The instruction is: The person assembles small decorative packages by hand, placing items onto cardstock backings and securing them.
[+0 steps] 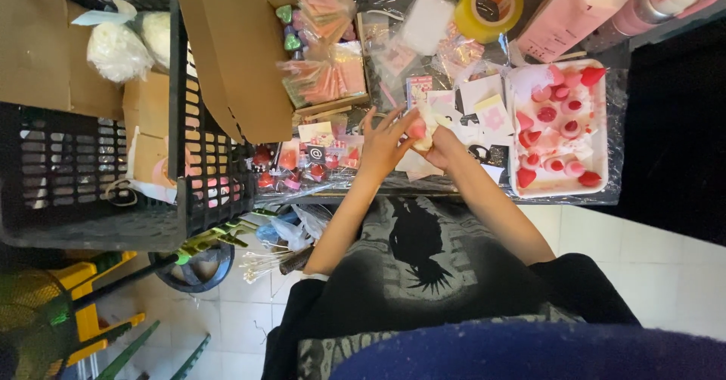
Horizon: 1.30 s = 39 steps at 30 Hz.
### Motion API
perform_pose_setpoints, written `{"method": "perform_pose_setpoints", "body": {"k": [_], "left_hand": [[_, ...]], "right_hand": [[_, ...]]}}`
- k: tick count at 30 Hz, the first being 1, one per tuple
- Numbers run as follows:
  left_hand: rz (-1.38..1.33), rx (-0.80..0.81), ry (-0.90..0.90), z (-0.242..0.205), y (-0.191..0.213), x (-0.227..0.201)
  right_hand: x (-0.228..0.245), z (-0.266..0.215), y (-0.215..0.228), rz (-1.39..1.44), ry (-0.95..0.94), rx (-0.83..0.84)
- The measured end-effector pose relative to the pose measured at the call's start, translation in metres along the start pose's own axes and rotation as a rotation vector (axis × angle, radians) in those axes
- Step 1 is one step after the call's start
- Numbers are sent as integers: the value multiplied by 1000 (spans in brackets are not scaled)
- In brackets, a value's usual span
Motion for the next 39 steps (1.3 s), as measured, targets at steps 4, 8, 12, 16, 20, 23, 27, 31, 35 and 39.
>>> {"method": "perform_pose_setpoints", "body": {"k": [4,8,12,16,20,23,27,31,35,39], "left_hand": [[4,-55,43,-4,-12,13],[32,-132,19,-10,-7,13],[-89,-117,95,-9,3,8],[-95,-113,78,-10,2,11],[-148,-83,147,-9,11,16],[-137,-110,200,-18,13,33],[-68,-213,198,-18,35,24],[-331,-280,409,-48,35,53],[-435,-474,584,-81,47,79],[-460,-632,665,-104,61,79]], "right_hand": [[14,-13,-28,-9,29,48],[17,-21,-44,102,-102,178],[-4,1,-8,172,-62,472],[5,-9,-28,206,-61,480],[15,-33,-59,-92,-153,119],[-4,-17,-47,-156,-148,155],[-40,23,-8,-263,-102,49],[-30,54,-32,-590,-3,13],[-18,169,-40,-1118,416,-66],[27,225,-118,-1524,730,143]]}}
Point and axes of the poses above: each hand's wrist, its own z-axis towards the middle knuckle, its own y-axis out of the back of the hand, x = y × z, the point moved 1 cm from there along z, towards the middle knuckle, and after that the axes turned 10 degrees about -z, right-handed, at the moved point
